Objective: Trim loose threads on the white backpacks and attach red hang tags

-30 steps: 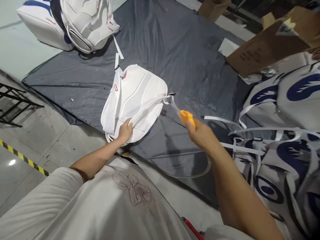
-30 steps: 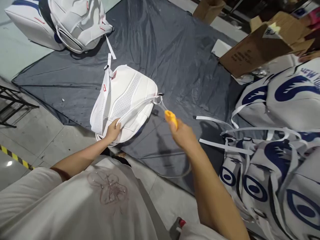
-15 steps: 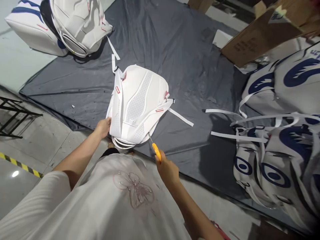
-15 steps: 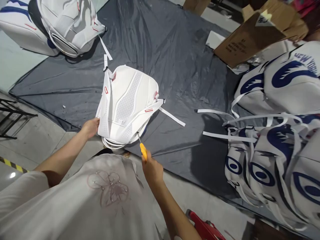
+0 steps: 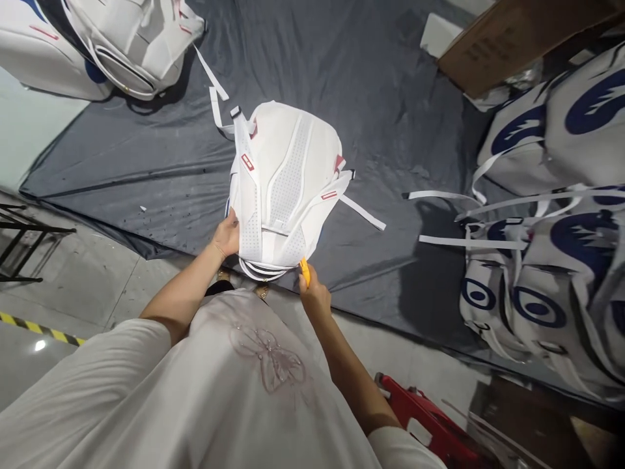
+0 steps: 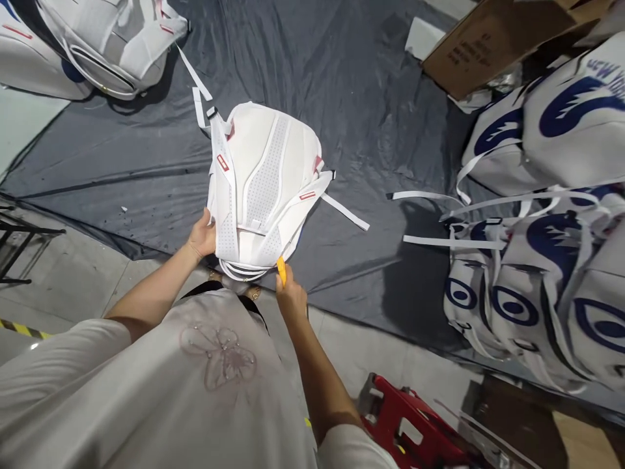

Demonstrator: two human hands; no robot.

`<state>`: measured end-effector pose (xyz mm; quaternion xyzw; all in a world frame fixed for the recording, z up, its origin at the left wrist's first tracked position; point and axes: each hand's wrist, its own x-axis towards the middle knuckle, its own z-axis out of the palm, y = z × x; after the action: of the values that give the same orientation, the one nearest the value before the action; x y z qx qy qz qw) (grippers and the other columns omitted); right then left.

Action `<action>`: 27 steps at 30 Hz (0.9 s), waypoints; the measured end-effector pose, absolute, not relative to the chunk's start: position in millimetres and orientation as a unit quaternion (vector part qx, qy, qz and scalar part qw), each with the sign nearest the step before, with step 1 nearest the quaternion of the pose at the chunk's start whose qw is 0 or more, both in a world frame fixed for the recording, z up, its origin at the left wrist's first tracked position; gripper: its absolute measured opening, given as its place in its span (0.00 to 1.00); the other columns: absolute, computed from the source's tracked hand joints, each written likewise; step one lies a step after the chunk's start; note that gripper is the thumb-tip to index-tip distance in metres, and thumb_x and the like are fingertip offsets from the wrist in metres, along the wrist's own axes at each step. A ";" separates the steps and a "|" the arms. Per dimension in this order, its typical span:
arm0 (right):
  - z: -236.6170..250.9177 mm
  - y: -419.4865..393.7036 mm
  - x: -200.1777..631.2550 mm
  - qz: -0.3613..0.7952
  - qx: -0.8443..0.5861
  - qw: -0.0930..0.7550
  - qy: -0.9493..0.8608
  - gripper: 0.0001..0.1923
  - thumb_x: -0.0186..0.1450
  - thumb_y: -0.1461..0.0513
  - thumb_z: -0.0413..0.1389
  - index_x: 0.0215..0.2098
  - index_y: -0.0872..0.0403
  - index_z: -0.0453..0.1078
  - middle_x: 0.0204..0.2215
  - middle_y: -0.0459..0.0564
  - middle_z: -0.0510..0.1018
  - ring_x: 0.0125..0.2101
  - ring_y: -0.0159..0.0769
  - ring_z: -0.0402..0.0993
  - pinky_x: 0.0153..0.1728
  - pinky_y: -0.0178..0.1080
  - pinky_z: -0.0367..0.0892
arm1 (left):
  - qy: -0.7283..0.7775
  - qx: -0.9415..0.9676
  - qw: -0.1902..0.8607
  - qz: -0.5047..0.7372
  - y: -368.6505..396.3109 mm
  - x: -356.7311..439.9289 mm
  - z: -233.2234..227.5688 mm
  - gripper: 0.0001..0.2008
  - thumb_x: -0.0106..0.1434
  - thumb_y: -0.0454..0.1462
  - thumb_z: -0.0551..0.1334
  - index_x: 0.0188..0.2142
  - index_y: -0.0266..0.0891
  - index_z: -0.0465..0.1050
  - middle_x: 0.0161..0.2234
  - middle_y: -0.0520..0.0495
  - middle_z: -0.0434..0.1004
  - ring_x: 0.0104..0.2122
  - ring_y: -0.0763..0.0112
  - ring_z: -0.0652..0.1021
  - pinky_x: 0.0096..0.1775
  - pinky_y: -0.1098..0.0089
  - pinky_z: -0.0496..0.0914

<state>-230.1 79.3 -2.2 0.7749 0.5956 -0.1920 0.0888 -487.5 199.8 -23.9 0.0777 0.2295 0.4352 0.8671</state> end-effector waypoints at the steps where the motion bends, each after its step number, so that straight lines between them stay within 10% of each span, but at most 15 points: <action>1: 0.2 79.7 -230.4 -0.197 0.781 0.090 0.585 0.27 0.73 0.53 0.43 0.68 0.54 0.54 0.33 0.55 0.80 0.32 0.43 0.77 0.31 0.37 0.62 | 0.227 0.080 0.876 0.418 202.9 -487.8 -25.3 0.39 0.65 0.60 0.47 0.58 0.30 0.66 0.49 0.33 0.78 0.56 0.47 0.73 0.60 0.46 0.62; 20: 34.4 -0.1 -227.2 -0.287 0.814 -0.037 0.503 0.24 0.72 0.53 0.39 0.57 0.55 0.64 0.28 0.52 0.77 0.27 0.42 0.73 0.24 0.36 0.56 | 0.210 0.128 0.894 0.374 230.2 -476.6 -29.0 0.45 0.58 0.67 0.47 0.62 0.38 0.62 0.59 0.35 0.69 0.61 0.41 0.67 0.55 0.41 0.66; 27: 52.9 -25.6 -260.4 -0.348 0.766 0.051 0.539 0.21 0.72 0.57 0.42 0.60 0.54 0.62 0.31 0.53 0.80 0.30 0.43 0.77 0.27 0.36 0.54 | 0.258 0.170 0.879 0.364 230.8 -469.6 -9.5 0.41 0.60 0.64 0.49 0.59 0.37 0.64 0.57 0.36 0.71 0.60 0.43 0.68 0.55 0.42 0.66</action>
<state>-260.4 -25.6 52.9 0.7657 0.5386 -0.3478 0.0514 -469.6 230.8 -9.5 0.1699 0.2576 0.3639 0.8788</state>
